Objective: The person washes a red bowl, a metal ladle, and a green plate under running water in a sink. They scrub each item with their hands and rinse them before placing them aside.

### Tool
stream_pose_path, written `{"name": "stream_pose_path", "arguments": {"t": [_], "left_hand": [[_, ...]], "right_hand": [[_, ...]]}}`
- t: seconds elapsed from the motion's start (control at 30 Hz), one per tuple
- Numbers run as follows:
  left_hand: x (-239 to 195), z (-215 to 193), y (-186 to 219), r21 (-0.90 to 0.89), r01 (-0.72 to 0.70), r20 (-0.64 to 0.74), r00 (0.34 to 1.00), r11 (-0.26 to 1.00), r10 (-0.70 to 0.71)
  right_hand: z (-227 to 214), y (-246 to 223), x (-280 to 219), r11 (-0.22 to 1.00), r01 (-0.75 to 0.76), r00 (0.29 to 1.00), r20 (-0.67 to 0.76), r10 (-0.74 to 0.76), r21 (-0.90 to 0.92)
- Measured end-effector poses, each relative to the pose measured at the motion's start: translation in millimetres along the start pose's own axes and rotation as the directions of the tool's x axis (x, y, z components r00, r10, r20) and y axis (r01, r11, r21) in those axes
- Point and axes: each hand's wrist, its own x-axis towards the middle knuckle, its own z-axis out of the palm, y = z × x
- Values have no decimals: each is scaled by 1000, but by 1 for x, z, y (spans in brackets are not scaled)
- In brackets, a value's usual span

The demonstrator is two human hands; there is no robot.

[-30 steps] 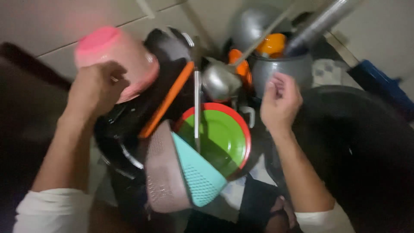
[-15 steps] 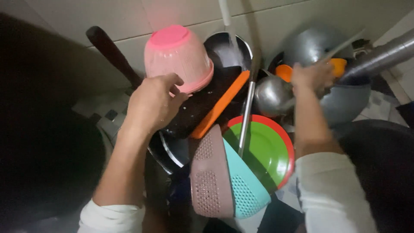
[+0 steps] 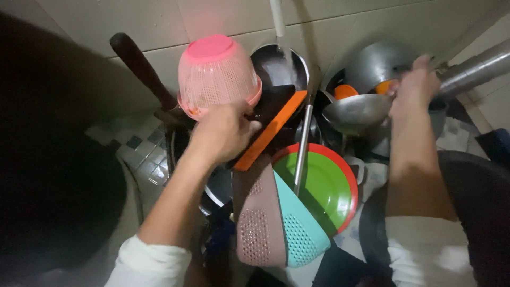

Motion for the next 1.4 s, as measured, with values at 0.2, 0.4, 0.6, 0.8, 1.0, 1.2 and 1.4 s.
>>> {"name": "stream_pose_path", "arguments": {"t": [0.2,0.4,0.6,0.8,1.0,1.2,1.4], "left_hand": [[49,47,42,-869,330,367,930,368,31],[158,98,14,-929,215,108,936,301,-336],[197,121,2,-851,218,17,921,478,-390],[177,105,19,-926,377,376,920,-9,-108],[161,86,18,-830,474,492,871,295,-16],[157,86,10,-749,87,70,996,657,-52],[170,106,6,-820,105,73,994,563,-79]], "right_hand": [[34,-9,-79,795,123,969,100,-224,593],[105,28,-60,705,-106,867,412,-279,701],[93,-20,-97,969,235,862,477,-173,-73],[113,9,-88,909,295,829,552,-91,-294],[147,42,-45,936,339,825,508,-247,-95],[160,55,-48,931,331,934,190,-301,-153],[172,79,-33,941,292,876,347,-335,170]]}}
